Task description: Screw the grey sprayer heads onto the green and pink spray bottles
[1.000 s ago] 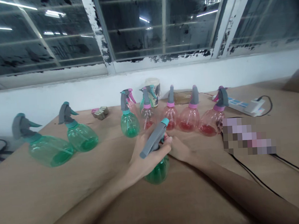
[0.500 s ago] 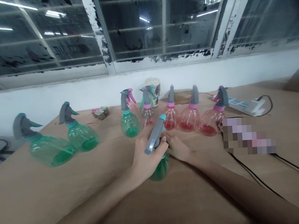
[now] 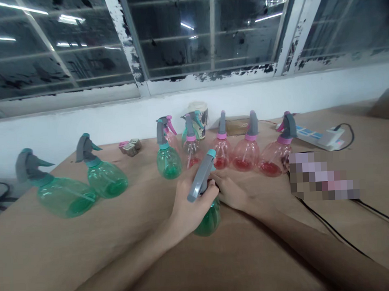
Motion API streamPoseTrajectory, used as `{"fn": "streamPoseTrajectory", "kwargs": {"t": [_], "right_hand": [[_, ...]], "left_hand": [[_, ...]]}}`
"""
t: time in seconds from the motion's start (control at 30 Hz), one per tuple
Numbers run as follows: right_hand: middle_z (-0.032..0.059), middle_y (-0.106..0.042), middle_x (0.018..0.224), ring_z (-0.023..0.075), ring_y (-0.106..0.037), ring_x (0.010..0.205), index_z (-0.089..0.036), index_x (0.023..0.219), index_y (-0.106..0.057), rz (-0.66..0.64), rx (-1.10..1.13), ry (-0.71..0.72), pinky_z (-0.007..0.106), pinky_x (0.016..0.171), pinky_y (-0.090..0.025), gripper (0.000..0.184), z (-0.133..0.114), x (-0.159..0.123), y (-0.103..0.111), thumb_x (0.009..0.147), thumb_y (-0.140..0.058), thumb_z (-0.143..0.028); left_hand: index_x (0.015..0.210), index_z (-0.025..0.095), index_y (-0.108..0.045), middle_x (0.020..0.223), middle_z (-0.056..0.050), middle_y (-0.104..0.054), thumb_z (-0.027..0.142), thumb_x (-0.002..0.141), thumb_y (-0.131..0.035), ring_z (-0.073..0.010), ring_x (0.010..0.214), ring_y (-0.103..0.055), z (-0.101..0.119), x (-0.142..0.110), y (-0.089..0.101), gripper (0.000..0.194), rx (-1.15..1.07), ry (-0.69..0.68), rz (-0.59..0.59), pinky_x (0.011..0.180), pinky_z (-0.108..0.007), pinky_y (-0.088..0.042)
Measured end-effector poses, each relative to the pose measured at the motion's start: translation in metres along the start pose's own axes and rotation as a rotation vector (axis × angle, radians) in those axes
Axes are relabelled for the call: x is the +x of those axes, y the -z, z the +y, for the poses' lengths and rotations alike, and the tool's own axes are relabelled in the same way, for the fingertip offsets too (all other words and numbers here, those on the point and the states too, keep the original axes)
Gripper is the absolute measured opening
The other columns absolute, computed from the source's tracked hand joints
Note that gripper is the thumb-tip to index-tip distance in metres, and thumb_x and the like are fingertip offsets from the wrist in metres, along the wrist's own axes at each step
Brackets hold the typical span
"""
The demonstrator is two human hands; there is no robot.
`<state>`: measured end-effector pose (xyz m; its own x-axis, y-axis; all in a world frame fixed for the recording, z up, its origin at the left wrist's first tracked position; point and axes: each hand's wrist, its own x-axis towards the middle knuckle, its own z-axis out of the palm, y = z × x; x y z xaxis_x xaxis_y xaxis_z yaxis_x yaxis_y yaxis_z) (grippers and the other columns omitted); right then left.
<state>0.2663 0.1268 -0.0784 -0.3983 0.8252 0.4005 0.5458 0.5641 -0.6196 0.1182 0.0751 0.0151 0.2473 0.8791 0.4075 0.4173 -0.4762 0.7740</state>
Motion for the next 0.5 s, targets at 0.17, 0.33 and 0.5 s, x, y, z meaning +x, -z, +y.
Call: {"fn": "streamPoseTrajectory", "kwargs": {"t": [0.17, 0.33, 0.5], "right_hand": [[0.0067, -0.063, 0.097, 0.0192, -0.059, 0.090, -0.020, 0.101, -0.054, 0.003, 0.006, 0.003, 0.034, 0.079, -0.045, 0.020, -0.001, 0.000, 0.000, 0.082, -0.047, -0.019], [0.0066, -0.063, 0.095, 0.0201, -0.060, 0.088, -0.021, 0.096, -0.053, 0.011, 0.010, 0.003, 0.033, 0.078, -0.045, 0.016, 0.000, -0.001, -0.001, 0.082, -0.048, -0.020], [0.0071, -0.063, 0.097, 0.0205, -0.060, 0.087, -0.021, 0.100, -0.054, 0.003, -0.011, -0.006, 0.035, 0.077, -0.046, 0.018, 0.002, 0.000, -0.002, 0.082, -0.049, -0.022]], "left_hand": [[0.070, 0.020, -0.052, 0.054, 0.005, -0.044, 0.016, 0.071, -0.050, -0.0107, 0.053, -0.045, 0.002, 0.000, 0.001, 0.004, -0.026, 0.018, -0.001, 0.049, -0.022, -0.039], [0.072, 0.020, -0.054, 0.049, 0.007, -0.038, 0.012, 0.066, -0.050, -0.0084, 0.046, -0.039, 0.008, 0.003, 0.002, 0.011, -0.049, 0.028, -0.007, 0.042, -0.019, -0.033], [0.073, 0.021, -0.053, 0.051, 0.007, -0.043, 0.013, 0.067, -0.052, -0.0099, 0.049, -0.046, 0.014, 0.006, 0.005, 0.010, -0.063, 0.035, -0.032, 0.044, -0.021, -0.035]]}}
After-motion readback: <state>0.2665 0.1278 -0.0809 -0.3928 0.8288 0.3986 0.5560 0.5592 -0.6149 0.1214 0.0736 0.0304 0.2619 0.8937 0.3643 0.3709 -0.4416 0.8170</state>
